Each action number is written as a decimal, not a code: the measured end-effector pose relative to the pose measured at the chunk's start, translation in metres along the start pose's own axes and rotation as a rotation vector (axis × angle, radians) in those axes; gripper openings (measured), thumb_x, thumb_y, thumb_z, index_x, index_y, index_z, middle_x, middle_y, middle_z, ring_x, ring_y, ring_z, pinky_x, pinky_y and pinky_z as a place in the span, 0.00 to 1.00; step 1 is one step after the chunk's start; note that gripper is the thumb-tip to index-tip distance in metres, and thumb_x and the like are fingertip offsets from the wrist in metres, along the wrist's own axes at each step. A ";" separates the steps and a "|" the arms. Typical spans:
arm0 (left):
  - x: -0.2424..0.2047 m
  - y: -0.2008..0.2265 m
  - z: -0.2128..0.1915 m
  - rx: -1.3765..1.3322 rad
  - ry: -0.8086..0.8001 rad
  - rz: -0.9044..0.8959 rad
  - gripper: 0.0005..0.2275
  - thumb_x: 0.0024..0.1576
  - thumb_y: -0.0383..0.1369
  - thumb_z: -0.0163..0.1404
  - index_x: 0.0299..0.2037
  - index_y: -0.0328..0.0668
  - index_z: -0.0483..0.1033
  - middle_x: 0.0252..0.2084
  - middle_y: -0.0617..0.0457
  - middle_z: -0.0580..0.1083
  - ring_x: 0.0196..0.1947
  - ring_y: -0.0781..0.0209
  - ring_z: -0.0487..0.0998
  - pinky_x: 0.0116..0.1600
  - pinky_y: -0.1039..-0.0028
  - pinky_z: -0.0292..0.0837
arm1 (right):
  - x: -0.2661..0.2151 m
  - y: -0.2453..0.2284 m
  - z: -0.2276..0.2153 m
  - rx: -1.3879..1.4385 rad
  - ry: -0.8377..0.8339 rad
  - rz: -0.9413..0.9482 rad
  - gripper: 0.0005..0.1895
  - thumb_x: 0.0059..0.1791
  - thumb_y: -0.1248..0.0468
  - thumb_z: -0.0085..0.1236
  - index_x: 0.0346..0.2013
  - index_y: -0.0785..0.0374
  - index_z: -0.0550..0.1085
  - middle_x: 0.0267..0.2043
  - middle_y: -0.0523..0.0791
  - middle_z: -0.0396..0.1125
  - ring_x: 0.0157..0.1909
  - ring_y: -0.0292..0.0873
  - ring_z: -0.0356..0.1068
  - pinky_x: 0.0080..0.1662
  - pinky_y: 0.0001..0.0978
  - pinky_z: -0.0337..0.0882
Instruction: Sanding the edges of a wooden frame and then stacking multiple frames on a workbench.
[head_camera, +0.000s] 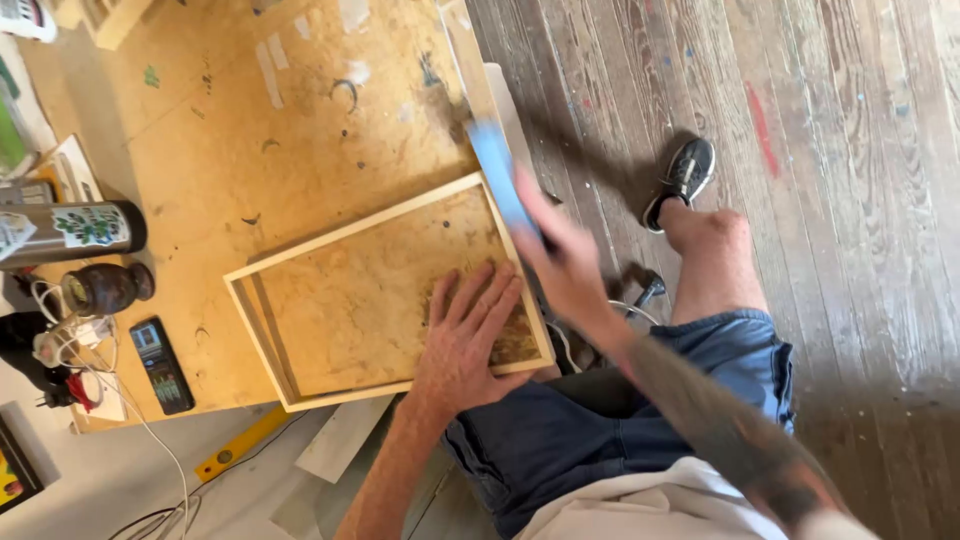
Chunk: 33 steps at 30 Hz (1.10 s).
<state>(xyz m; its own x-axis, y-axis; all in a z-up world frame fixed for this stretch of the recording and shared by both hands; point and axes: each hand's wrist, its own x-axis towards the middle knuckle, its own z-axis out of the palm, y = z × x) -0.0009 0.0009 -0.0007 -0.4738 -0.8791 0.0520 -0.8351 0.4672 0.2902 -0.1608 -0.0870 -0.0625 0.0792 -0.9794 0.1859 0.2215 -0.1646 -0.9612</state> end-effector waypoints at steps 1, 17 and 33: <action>0.001 -0.001 0.002 -0.006 -0.004 0.000 0.43 0.51 0.59 0.55 0.73 0.43 0.62 0.76 0.49 0.61 0.75 0.46 0.60 0.75 0.47 0.48 | 0.013 0.007 0.002 -0.003 0.002 0.006 0.24 0.56 0.73 0.55 0.67 0.67 0.67 0.72 0.56 0.58 0.73 0.51 0.57 0.71 0.44 0.60; -0.009 0.004 0.002 -0.030 -0.026 -0.027 0.43 0.51 0.63 0.51 0.72 0.44 0.63 0.75 0.49 0.62 0.74 0.46 0.61 0.75 0.45 0.48 | -0.029 -0.010 0.000 0.099 0.019 -0.004 0.24 0.53 0.77 0.55 0.65 0.70 0.68 0.70 0.57 0.60 0.72 0.53 0.57 0.71 0.47 0.59; 0.000 0.002 0.001 -0.038 0.017 -0.025 0.40 0.51 0.57 0.57 0.71 0.43 0.65 0.74 0.49 0.63 0.73 0.46 0.62 0.74 0.46 0.49 | -0.084 -0.007 -0.018 0.010 -0.018 0.137 0.27 0.49 0.74 0.59 0.64 0.68 0.70 0.69 0.57 0.62 0.71 0.55 0.59 0.68 0.49 0.61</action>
<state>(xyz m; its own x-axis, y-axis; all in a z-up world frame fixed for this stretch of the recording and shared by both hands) -0.0030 0.0024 -0.0008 -0.4482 -0.8919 0.0601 -0.8352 0.4418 0.3273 -0.1863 -0.0054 -0.0750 0.1271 -0.9902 0.0571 0.2171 -0.0284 -0.9757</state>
